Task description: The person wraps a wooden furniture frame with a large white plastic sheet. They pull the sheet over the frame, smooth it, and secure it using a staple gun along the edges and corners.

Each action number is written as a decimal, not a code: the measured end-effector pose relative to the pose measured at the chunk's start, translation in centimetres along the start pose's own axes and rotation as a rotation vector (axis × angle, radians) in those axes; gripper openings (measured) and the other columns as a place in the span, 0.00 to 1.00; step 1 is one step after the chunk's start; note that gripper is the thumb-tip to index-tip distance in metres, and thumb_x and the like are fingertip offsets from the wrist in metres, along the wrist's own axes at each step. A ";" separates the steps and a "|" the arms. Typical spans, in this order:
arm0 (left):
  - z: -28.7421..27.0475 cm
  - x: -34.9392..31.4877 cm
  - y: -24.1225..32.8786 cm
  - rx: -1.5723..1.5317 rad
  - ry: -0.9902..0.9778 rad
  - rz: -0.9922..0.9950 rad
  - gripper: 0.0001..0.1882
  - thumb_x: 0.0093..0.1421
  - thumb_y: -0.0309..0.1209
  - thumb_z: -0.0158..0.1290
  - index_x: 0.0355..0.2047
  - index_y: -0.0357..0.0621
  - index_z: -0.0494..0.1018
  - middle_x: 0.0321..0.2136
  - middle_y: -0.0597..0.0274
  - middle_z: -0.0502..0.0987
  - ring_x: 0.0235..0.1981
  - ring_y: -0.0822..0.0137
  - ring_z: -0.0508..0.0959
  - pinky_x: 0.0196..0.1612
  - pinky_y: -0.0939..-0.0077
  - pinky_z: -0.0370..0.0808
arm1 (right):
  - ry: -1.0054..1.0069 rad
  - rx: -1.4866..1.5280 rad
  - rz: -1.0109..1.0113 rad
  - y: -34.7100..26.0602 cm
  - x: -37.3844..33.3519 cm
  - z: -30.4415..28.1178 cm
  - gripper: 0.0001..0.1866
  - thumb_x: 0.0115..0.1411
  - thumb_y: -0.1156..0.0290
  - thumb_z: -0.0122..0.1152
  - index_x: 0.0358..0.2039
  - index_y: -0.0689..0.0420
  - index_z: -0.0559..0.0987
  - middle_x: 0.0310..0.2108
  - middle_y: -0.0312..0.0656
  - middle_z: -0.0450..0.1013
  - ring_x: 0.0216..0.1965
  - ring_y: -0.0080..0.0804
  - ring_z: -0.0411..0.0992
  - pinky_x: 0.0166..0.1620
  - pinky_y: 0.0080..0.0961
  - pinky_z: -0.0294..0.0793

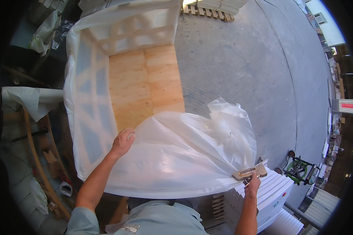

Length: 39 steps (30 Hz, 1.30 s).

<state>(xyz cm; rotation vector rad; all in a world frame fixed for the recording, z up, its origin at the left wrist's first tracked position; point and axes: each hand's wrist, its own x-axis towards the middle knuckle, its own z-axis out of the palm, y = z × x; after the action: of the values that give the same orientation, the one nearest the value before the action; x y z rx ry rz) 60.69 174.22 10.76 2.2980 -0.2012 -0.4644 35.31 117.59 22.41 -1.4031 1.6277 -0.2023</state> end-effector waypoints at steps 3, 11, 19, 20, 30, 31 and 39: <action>7.3 3.7 -3.9 0.305 -0.395 -0.204 0.28 0.63 0.50 0.44 0.55 0.45 0.68 0.56 0.51 0.68 0.60 0.52 0.64 0.61 0.57 0.61 | 0.090 0.018 0.086 4.4 -0.6 -4.9 0.17 0.64 0.58 0.53 0.43 0.59 0.74 0.34 0.40 0.75 0.34 0.36 0.77 0.31 0.38 0.78; 24.7 -2.6 -2.3 0.090 -1.051 -0.222 0.35 0.63 0.57 0.37 0.65 0.54 0.56 0.65 0.55 0.56 0.66 0.54 0.54 0.62 0.38 0.53 | 0.163 -0.040 0.304 10.3 -2.4 -10.4 0.10 0.63 0.64 0.51 0.37 0.57 0.75 0.30 0.40 0.75 0.25 0.36 0.75 0.19 0.35 0.71; 28.6 -5.0 -1.0 -0.087 -1.116 -0.050 0.35 0.65 0.58 0.34 0.63 0.50 0.61 0.63 0.52 0.60 0.65 0.52 0.57 0.62 0.37 0.55 | -0.050 -0.759 -0.654 -0.4 -5.0 4.2 0.11 0.65 0.70 0.53 0.42 0.65 0.75 0.34 0.43 0.76 0.33 0.33 0.73 0.40 0.28 0.72; 29.1 -4.7 -0.7 -0.133 -1.136 -0.060 0.35 0.65 0.59 0.34 0.63 0.51 0.60 0.64 0.53 0.60 0.66 0.52 0.56 0.62 0.38 0.55 | -0.085 -0.814 -0.750 -2.4 -5.3 8.6 0.12 0.65 0.70 0.53 0.45 0.65 0.74 0.36 0.45 0.75 0.34 0.35 0.73 0.41 0.30 0.72; 30.1 -4.6 3.8 -0.437 -1.326 0.049 0.29 0.66 0.56 0.34 0.62 0.57 0.62 0.60 0.57 0.65 0.64 0.55 0.60 0.61 0.48 0.57 | -1.131 -1.166 -1.224 3.4 -4.0 52.3 0.13 0.58 0.65 0.59 0.39 0.59 0.75 0.37 0.50 0.73 0.40 0.50 0.72 0.44 0.42 0.70; 30.0 -4.6 3.8 -0.438 -1.337 0.053 0.29 0.67 0.55 0.34 0.62 0.57 0.62 0.60 0.57 0.65 0.64 0.55 0.60 0.61 0.49 0.57 | -1.164 -1.301 -1.212 6.5 -3.1 54.9 0.13 0.57 0.63 0.59 0.38 0.58 0.75 0.37 0.50 0.73 0.41 0.49 0.72 0.46 0.42 0.69; 28.7 -4.7 2.9 -0.670 -1.074 0.027 0.26 0.66 0.49 0.42 0.56 0.44 0.66 0.48 0.50 0.73 0.52 0.49 0.71 0.55 0.58 0.67 | -0.922 -1.905 -0.924 24.5 9.4 53.5 0.11 0.54 0.71 0.52 0.37 0.59 0.78 0.40 0.52 0.73 0.45 0.47 0.73 0.50 0.42 0.66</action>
<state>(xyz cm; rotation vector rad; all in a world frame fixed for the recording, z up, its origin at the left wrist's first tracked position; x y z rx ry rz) 45.18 154.49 -4.18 1.2153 -0.4976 -1.4626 58.13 140.86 -27.44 -2.7566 -0.1637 1.6165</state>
